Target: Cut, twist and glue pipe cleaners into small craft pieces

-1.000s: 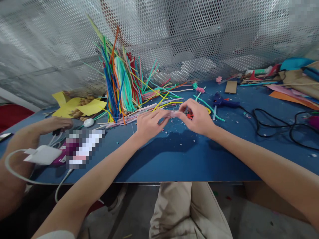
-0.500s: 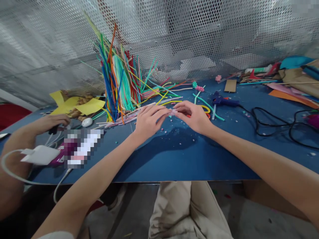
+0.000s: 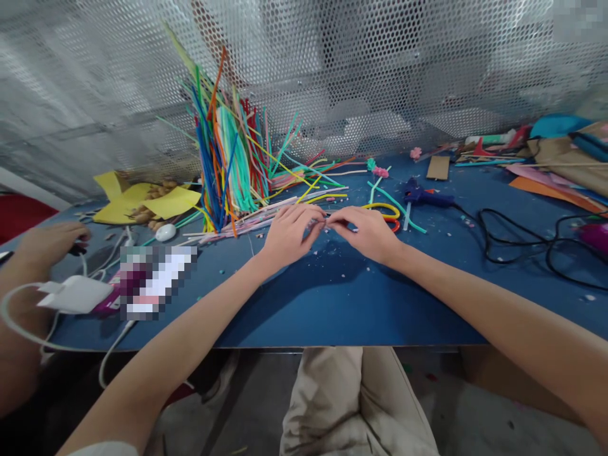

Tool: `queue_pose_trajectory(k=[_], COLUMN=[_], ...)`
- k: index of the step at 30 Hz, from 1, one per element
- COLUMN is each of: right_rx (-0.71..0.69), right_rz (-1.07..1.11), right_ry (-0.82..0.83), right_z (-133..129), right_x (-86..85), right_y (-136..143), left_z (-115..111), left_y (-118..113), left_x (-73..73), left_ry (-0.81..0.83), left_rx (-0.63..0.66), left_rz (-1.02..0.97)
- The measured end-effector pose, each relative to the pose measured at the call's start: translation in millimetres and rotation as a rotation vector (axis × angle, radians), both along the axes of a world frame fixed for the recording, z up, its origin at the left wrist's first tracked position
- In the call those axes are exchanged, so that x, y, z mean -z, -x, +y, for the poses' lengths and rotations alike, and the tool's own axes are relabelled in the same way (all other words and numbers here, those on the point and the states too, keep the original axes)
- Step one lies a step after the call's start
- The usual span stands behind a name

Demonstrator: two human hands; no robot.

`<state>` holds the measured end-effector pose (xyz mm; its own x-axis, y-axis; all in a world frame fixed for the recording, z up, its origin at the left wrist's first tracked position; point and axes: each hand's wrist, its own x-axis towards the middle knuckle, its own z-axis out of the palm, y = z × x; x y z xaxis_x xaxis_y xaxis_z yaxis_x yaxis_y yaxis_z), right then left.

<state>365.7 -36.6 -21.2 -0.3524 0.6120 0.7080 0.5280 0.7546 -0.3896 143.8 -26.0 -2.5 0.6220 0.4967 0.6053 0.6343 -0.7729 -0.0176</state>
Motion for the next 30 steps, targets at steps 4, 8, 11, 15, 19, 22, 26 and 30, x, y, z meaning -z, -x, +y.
queue_pose_trajectory(k=[4, 8, 11, 15, 19, 22, 26, 30], right_rx=[0.011, 0.012, 0.022, 0.021, 0.023, 0.014, 0.035, 0.056], right_rz=[-0.026, -0.008, 0.005, 0.000, 0.011, 0.012, -0.021, -0.043], right_ry=[0.001, 0.019, 0.041, 0.072, 0.092, 0.101, 0.044, -0.043], right_z=[0, -2, -2, -3, -2, -2, -4, -9], right_x=[-0.4, -1.3, -1.6, -2.7, -3.4, -4.4, -8.8, -13.5], right_y=[0, 2, 2, 2, 2, 1, -4, -6], left_z=[3, 4, 4, 4, 4, 4, 2, -5], left_y=[-1, -3, -4, -3, -4, -4, 2, 6], left_x=[1.8, 3.3, 4.8, 7.8, 9.5, 7.3, -1.9, -11.8], left_ry=[0.072, 0.106, 0.118, 0.134, 0.151, 0.161, 0.070, -0.112], left_rx=[0.089, 0.177, 0.197, 0.225, 0.222, 0.202, 0.132, 0.015], left_rz=[-0.064, -0.132, -0.158, -0.196, -0.223, -0.206, -0.082, -0.031])
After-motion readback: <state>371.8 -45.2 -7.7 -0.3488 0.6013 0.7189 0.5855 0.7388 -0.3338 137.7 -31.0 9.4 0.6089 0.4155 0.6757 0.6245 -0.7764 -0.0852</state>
